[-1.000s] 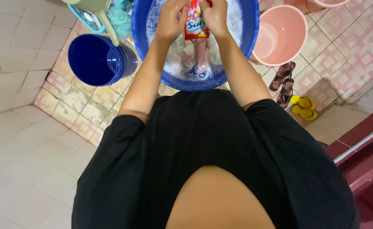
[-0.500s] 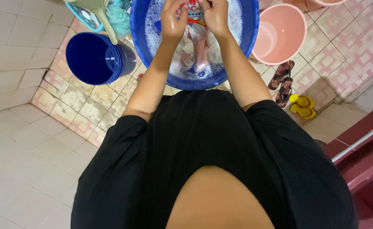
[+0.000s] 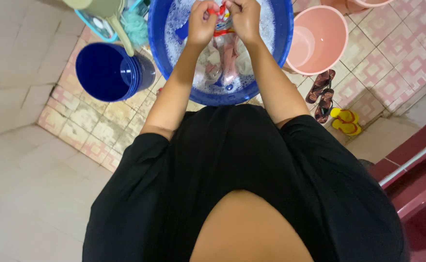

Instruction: Hand-washing a piece of clothing in a basin using water and detergent.

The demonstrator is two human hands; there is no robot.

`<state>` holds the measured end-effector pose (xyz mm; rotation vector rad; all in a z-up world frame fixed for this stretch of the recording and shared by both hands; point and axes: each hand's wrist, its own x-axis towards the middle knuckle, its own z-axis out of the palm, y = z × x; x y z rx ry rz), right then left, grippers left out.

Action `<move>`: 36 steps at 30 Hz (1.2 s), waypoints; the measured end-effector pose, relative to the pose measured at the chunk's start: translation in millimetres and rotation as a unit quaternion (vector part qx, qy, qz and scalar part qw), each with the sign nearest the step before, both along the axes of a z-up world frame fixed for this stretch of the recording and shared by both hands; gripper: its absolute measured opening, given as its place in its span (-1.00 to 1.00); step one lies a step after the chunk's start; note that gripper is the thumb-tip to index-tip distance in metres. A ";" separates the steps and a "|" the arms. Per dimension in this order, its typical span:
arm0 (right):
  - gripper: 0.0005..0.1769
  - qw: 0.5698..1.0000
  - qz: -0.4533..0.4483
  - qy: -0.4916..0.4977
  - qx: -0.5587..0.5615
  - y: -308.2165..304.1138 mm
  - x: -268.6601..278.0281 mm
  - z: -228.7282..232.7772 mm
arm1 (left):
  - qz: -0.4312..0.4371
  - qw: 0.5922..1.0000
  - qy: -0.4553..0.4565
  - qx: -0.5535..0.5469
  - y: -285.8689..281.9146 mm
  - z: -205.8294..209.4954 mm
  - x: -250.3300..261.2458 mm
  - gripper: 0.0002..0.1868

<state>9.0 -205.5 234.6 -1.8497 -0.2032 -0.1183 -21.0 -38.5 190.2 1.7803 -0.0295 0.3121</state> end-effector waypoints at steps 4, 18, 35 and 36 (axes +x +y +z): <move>-0.95 0.998 -0.009 -0.054 -0.004 -3.6 1.5 2.5 | -0.058 0.997 -0.042 -0.017 -6.6 12.4 -1.4 -0.78; -0.89 0.995 -0.045 -0.088 -0.026 2.7 -8.3 7.9 | -0.055 0.988 0.110 -0.090 -19.5 -17.2 7.3 -0.74; -0.92 0.994 -0.054 0.087 0.023 7.7 -14.4 -20.3 | -0.030 0.991 0.014 0.126 -15.7 17.8 -13.0 -0.82; -0.92 0.994 -0.051 0.090 0.023 7.2 -14.0 -24.5 | -0.027 0.992 0.017 0.126 -14.7 20.1 -14.0 -0.82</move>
